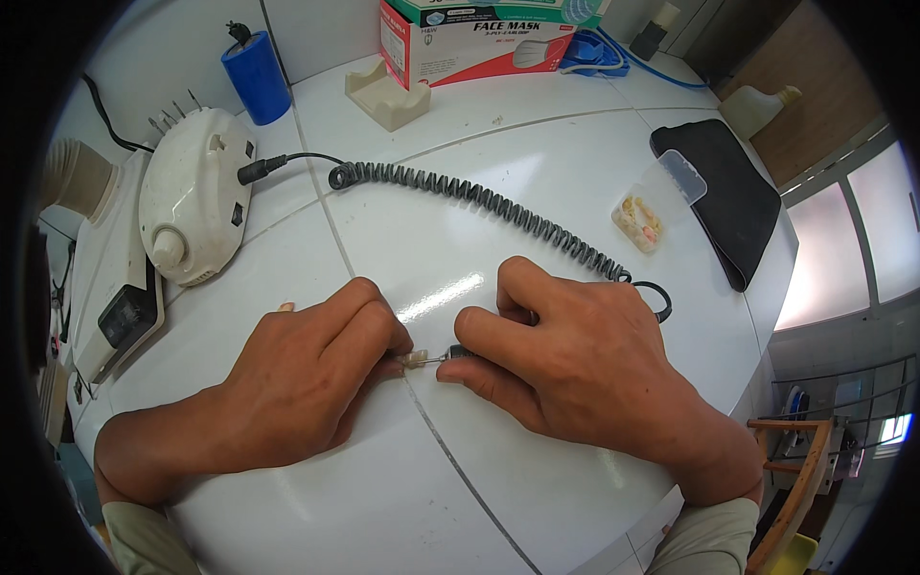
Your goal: Polishing a dental prosthetic using a handheld rotary tool at a laboratory bench.
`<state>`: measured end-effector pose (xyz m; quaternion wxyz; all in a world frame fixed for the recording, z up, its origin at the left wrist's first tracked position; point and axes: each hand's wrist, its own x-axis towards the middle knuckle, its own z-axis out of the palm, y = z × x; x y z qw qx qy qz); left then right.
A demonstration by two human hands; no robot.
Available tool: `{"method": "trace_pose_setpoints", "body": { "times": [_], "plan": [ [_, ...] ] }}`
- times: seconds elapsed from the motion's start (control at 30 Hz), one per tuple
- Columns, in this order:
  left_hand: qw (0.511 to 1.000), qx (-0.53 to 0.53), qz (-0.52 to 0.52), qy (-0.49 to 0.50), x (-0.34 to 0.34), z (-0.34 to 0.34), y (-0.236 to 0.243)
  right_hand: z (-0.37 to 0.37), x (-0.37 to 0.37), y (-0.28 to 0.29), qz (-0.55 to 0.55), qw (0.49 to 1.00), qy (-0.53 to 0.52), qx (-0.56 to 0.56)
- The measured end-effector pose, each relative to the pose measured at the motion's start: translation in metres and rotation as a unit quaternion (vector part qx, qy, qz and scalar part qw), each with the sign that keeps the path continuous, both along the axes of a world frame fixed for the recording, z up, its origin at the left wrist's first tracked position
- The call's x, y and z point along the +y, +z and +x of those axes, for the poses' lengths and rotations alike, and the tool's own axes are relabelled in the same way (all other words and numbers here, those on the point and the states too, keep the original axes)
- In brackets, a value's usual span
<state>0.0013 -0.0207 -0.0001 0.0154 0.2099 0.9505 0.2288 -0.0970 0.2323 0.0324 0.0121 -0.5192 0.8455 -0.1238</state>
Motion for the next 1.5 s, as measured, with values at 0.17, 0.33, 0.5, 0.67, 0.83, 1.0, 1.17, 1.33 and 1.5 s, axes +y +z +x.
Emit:
{"method": "trace_pose_setpoints", "body": {
  "times": [0.17,0.33,0.5,0.67,0.83,1.0,1.17,1.33,1.5],
  "plan": [
    [1.000,0.014,0.002,-0.001,0.0002,0.0001,-0.0008,0.0010,-0.0002,-0.0002,0.000,1.000,-0.008,0.008],
    [1.000,0.021,0.011,-0.004,0.0002,0.0001,-0.0024,0.0011,-0.0003,-0.0009,0.000,1.000,-0.012,0.006],
    [1.000,0.011,0.000,-0.002,0.0001,-0.0001,-0.0007,0.0008,-0.0001,-0.0016,-0.004,1.000,-0.004,0.005],
    [1.000,0.011,0.009,-0.001,0.0003,-0.0002,-0.0013,-0.0003,0.0005,-0.0011,-0.010,1.000,0.004,0.002],
    [1.000,0.010,0.001,0.001,0.0006,0.0000,-0.0011,0.0001,-0.0001,0.0002,-0.003,1.000,0.000,0.000],
    [1.000,0.019,0.012,-0.001,0.0003,0.0001,-0.0017,0.0001,0.0006,-0.0007,-0.004,1.000,-0.003,0.005],
    [1.000,0.024,0.013,-0.004,0.0001,-0.0002,-0.0018,-0.0002,0.0009,-0.0018,-0.009,1.000,-0.003,0.002],
    [1.000,0.011,0.003,0.000,0.0003,0.0001,-0.0016,-0.0005,0.0005,0.0000,-0.001,1.000,-0.002,-0.006],
    [1.000,0.010,0.009,-0.002,0.0002,-0.0001,-0.0006,-0.0003,0.0009,0.0006,-0.003,1.000,-0.008,-0.002]
  ]
}}
